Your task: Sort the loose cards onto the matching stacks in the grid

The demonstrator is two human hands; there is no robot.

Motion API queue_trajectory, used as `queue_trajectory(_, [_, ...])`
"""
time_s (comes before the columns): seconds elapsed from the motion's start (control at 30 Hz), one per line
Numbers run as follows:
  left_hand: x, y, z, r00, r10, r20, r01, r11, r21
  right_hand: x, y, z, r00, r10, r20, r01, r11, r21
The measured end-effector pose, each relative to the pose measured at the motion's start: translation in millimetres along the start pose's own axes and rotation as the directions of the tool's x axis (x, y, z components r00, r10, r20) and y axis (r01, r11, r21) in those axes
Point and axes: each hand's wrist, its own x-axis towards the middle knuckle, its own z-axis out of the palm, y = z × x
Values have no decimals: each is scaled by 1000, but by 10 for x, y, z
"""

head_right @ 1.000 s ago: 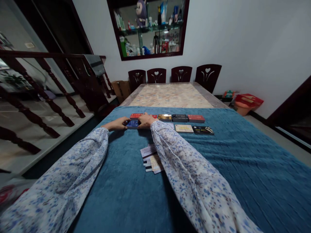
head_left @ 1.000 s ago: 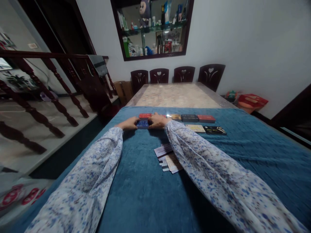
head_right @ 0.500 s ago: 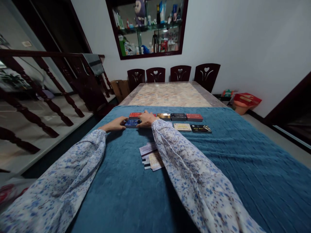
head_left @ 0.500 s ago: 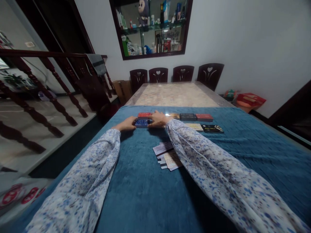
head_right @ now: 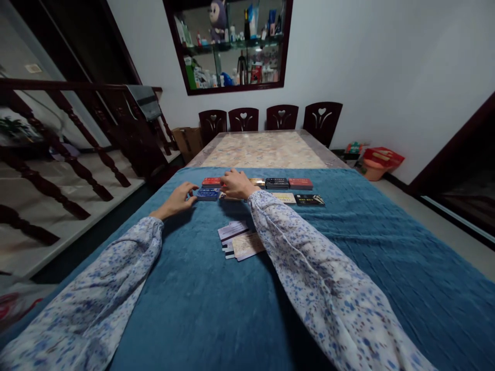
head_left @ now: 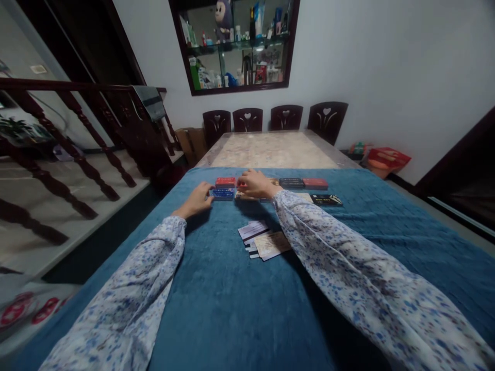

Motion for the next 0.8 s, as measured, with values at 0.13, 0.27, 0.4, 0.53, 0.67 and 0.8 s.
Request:
queue_trajectory(0.13, [-64,163,30,999,36,-24,-37,999,-27,-155,18,-49,998,12,-60,-13,1000,-11])
queue_trajectory(0.27, [-119,360,95,996,82,-28,-83,995,-60,-358,42,-112,997,33,-72,-34,999,-18])
queue_trajectory(0.4, [-171,586,151,994,102,-33,-104,991,-88,-586,96,-173,996,54,-69,-56,998,-17])
queue_trajectory(0.53, [-226,820,180,992,129,-11,-129,984,-119,-836,173,-198,995,67,-69,-67,998,-4])
queue_trajectory(0.67, [-265,1034,216,987,159,2,-157,978,-133,-1099,258,-184,995,67,-73,-66,998,6])
queue_trajectory(0.8, [-262,1218,285,976,216,29,-209,967,-146,-1352,340,-172,994,93,-63,-94,996,-8])
